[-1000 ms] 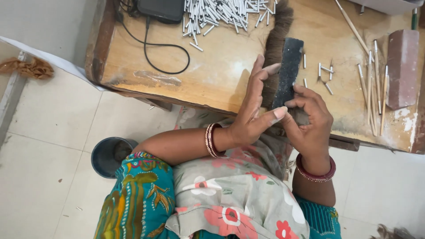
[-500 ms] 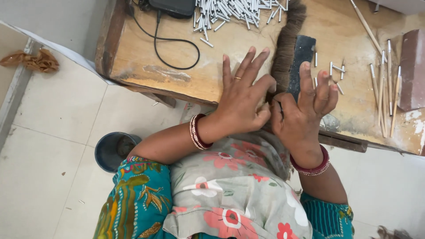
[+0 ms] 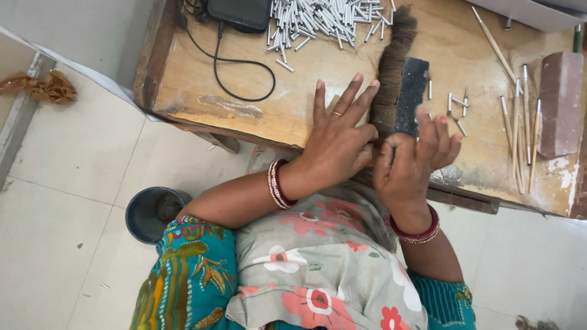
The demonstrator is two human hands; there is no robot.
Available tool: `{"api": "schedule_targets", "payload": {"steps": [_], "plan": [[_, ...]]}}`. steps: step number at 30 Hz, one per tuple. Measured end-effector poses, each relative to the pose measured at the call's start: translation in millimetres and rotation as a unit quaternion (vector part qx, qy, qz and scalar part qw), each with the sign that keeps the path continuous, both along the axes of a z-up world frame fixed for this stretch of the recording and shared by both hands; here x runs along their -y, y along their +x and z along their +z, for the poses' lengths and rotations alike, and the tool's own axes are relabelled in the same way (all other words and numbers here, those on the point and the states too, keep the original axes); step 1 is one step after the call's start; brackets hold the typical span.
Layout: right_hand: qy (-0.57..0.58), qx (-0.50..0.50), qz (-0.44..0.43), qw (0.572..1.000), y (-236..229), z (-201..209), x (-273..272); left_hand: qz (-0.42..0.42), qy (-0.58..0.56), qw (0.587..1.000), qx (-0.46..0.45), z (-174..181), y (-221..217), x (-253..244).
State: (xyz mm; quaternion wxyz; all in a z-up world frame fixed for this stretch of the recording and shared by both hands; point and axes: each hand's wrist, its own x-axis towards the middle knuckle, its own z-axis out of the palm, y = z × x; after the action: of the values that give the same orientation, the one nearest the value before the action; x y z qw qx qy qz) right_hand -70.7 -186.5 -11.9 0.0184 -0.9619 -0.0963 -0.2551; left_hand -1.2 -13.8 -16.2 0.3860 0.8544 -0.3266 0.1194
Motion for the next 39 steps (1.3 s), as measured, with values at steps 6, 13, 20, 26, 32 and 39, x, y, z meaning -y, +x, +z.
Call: {"api": "schedule_targets", "payload": {"steps": [6, 13, 20, 26, 32, 39], "plan": [[0.052, 0.147, -0.006, 0.988, -25.0, -0.6, 23.1, -0.062, -0.161, 0.985, -0.022, 38.4, -10.7, -14.8], [-0.045, 0.255, 0.018, 0.966, -23.8, -0.6, 30.7, -0.178, -0.215, 0.954, -0.108, 32.4, -22.4, 6.2], [0.105, 0.120, 0.057, 0.986, -35.1, 24.4, 26.9, -0.198, -0.253, 0.946, -0.037, 28.5, -29.7, 9.7], [0.059, 0.121, -0.021, 0.991, -41.7, 47.0, 45.5, -0.120, -0.292, 0.949, 0.002, 36.3, -25.8, -7.9], [0.284, -0.084, 0.064, 0.953, -33.9, 57.1, 22.8, -0.135, -0.309, 0.941, 0.002, 37.9, -34.3, 2.4], [0.532, 0.060, 0.205, 0.819, -12.0, -0.7, 12.2, -0.167, -0.316, 0.933, -0.033, 36.7, -35.9, 7.2]]}}
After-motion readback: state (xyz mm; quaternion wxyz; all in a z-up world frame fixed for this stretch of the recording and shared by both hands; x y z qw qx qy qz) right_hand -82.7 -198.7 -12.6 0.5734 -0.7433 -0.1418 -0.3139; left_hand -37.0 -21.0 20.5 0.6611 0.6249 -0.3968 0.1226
